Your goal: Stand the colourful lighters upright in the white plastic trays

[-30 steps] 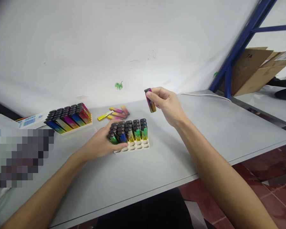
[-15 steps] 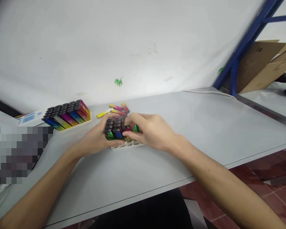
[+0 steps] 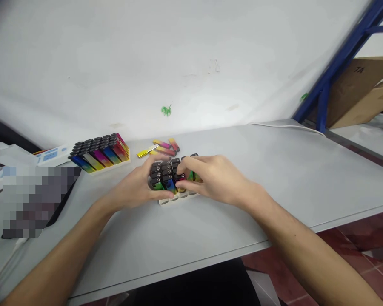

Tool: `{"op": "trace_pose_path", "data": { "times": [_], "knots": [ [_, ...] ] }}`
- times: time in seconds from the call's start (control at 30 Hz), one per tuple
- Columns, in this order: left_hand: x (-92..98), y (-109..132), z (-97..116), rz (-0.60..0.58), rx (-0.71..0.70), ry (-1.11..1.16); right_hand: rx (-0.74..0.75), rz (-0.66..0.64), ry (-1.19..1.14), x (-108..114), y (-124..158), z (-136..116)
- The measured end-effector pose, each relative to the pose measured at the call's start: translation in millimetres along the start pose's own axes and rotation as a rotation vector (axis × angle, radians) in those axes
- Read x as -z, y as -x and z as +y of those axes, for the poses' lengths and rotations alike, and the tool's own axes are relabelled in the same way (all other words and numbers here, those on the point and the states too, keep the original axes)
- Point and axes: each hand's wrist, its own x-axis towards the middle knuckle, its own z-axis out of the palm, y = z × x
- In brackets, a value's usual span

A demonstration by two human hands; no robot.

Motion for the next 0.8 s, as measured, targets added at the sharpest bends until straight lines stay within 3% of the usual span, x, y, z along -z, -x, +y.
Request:
{"op": "trace_pose_path", "data": {
  "times": [0.3, 0.53, 0.6, 0.7, 0.8],
  "knots": [
    [2.2, -1.4, -6.5, -0.049, 0.066, -0.005, 0.076, -0.022, 0.012, 5.3, -1.5, 2.4],
    [2.1, -3.4, -13.8, -0.087, 0.035, -0.162, 0.201, 0.074, 0.092, 4.7, -3.6, 1.3],
    [1.7, -3.9, -15.7, -0.088, 0.031, -0.167, 0.143, 0.199, 0.053, 6.5, -8.7, 7.0],
    [1.5, -4.1, -17.1, -0.085, 0.015, -0.162, -0.083, 0.356, 0.013, 5.5, -23.2, 30.1],
    [1.4, -3.5, -17.1, -0.094, 0.011, -0.147, -0.225, 0.186, 0.002, -8.5, -41.1, 65.5]
  ]
}}
